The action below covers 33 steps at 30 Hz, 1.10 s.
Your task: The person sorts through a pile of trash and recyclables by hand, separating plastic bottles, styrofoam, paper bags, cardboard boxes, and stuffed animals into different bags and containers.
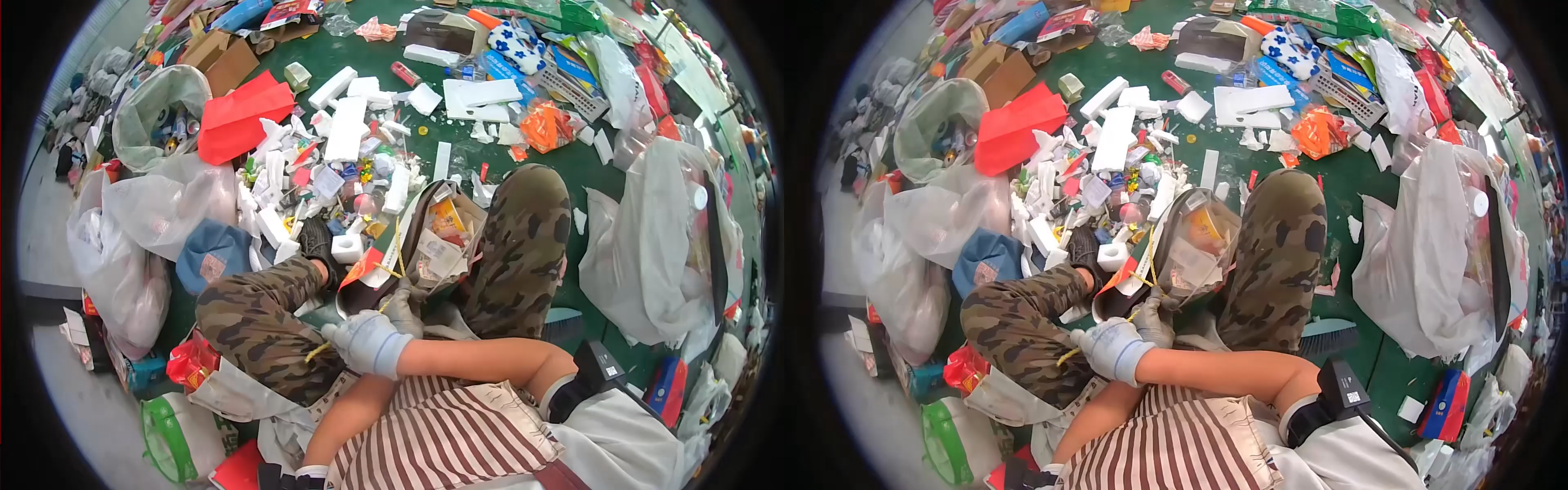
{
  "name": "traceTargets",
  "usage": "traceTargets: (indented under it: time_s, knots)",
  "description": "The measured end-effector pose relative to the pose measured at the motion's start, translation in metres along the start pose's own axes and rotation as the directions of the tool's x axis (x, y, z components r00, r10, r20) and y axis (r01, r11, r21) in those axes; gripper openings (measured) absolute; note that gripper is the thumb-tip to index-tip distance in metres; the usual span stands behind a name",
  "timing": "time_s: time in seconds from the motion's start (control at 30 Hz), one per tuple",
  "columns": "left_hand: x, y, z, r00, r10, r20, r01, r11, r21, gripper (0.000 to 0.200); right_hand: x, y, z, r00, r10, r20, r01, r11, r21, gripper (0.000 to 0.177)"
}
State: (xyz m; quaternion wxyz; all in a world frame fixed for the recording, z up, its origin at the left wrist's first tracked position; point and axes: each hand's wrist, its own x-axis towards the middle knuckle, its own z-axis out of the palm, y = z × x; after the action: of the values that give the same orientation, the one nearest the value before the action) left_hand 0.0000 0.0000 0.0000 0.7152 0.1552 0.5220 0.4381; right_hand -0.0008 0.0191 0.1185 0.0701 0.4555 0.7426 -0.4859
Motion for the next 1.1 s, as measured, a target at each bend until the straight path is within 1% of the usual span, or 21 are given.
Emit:
traceTargets:
  time_s: [0.07, 0.1, 0.13, 0.17, 0.23, 0.3, 0.33, 0.37, 0.4, 0.43, 0.5, 0.53, 0.6, 0.63, 0.7, 0.77, 0.83, 0.97, 1.03, 1.07, 1.1]
  knots:
    - [0.003, -0.005, -0.001, 0.992, 0.005, -0.127, -0.014, 0.997, -0.075, 0.027, -0.001, 0.005, 0.001, 0.961, -0.136, -0.24, 0.12, 0.99, -0.078, 0.029]
    - [0.012, 0.0, 0.006, 0.994, 0.024, -0.107, -0.033, 0.996, -0.087, 0.027, -0.001, 0.01, -0.004, 0.957, -0.139, -0.253, 0.116, 0.988, -0.106, 0.029]
    - [0.008, 0.005, 0.004, 0.99, -0.069, -0.121, 0.052, 0.989, -0.137, 0.023, -0.006, 0.009, -0.001, 0.862, -0.28, -0.423, 0.234, 0.959, -0.158, 0.029]
    - [0.007, 0.01, 0.002, 0.979, -0.161, -0.129, 0.135, 0.973, -0.189, 0.019, -0.01, 0.009, 0.001, 0.716, -0.404, -0.569, 0.332, 0.914, -0.232, 0.029]
    - [0.01, 0.017, 0.0, 0.975, -0.191, -0.116, 0.167, 0.968, -0.186, 0.016, -0.01, 0.02, -0.009, 0.627, -0.292, -0.722, 0.449, 0.893, 0.029, 0.03]
    - [0.011, 0.022, -0.006, 0.962, -0.251, -0.109, 0.23, 0.956, -0.181, 0.011, -0.015, 0.048, -0.018, 0.609, -0.049, -0.792, 0.503, 0.796, 0.337, 0.026]
    - [0.011, 0.024, -0.01, 0.954, -0.281, -0.106, 0.259, 0.949, -0.182, 0.009, -0.016, 0.061, -0.02, 0.614, 0.19, -0.766, 0.468, 0.694, 0.547, 0.02]
    - [0.011, 0.026, -0.014, 0.946, -0.309, -0.102, 0.287, 0.941, -0.181, 0.008, -0.013, 0.089, -0.018, 0.68, 0.298, -0.669, 0.375, 0.643, 0.668, 0.015]
    - [0.025, 0.015, -0.023, 0.917, -0.388, -0.093, 0.38, 0.92, -0.092, 0.003, -0.024, 0.101, -0.024, 0.706, 0.346, -0.618, 0.196, 0.744, 0.639, 0.016]
    - [0.025, 0.013, -0.022, 0.917, -0.39, -0.088, 0.381, 0.919, -0.101, 0.003, -0.018, 0.134, -0.013, 0.75, 0.306, -0.586, 0.073, 0.843, 0.533, 0.025]
    - [0.025, 0.01, -0.019, 0.938, -0.305, -0.165, 0.298, 0.952, -0.068, 0.013, -0.018, 0.15, -0.001, 0.762, 0.307, -0.57, -0.01, 0.886, 0.463, 0.028]
    - [0.026, 0.007, -0.021, 0.938, -0.307, -0.163, 0.299, 0.952, -0.072, 0.013, -0.016, 0.148, 0.0, 0.763, 0.307, -0.569, -0.013, 0.888, 0.46, 0.028]
    - [0.033, 0.0, -0.024, 0.941, -0.297, -0.161, 0.291, 0.955, -0.058, 0.008, -0.009, 0.138, 0.0, 0.861, 0.46, -0.216, -0.108, 0.582, 0.806, 0.016]
    - [0.034, -0.001, -0.026, 0.943, -0.29, -0.162, 0.285, 0.957, -0.051, 0.006, -0.007, 0.139, -0.001, 0.863, 0.456, -0.217, -0.108, 0.586, 0.803, 0.016]
    - [0.033, 0.004, -0.026, 0.937, -0.311, -0.158, 0.305, 0.95, -0.06, 0.006, 0.0, 0.145, -0.003, 0.931, 0.364, 0.033, -0.071, 0.09, 0.993, 0.011]
    - [0.031, 0.007, -0.027, 0.93, -0.336, -0.147, 0.33, 0.942, -0.07, 0.007, 0.004, 0.148, -0.002, 0.921, 0.383, 0.071, -0.114, 0.092, 0.989, 0.01]
    - [0.03, 0.004, -0.032, 0.95, -0.312, 0.024, 0.309, 0.924, -0.224, 0.008, 0.007, 0.15, 0.003, 0.933, 0.357, -0.051, 0.054, 0.003, 0.999, 0.011]
    - [0.032, -0.006, -0.032, 0.956, -0.286, 0.058, 0.291, 0.917, -0.273, 0.006, 0.004, 0.149, 0.005, 0.937, 0.342, -0.065, 0.06, 0.026, 0.998, 0.014]
    - [0.04, -0.015, -0.035, 0.954, -0.29, -0.072, 0.277, 0.949, -0.148, 0.007, 0.003, 0.136, -0.003, 0.882, 0.461, -0.098, -0.036, 0.273, 0.961, 0.016]
    - [0.044, -0.02, -0.036, 0.954, -0.291, -0.068, 0.279, 0.949, -0.146, 0.007, 0.005, 0.135, -0.003, 0.88, 0.464, -0.101, -0.034, 0.273, 0.961, 0.016]
    - [0.046, -0.02, -0.033, 0.959, -0.274, -0.07, 0.259, 0.949, -0.178, 0.007, 0.007, 0.133, -0.005, 0.859, 0.48, -0.176, -0.052, 0.425, 0.904, 0.016]
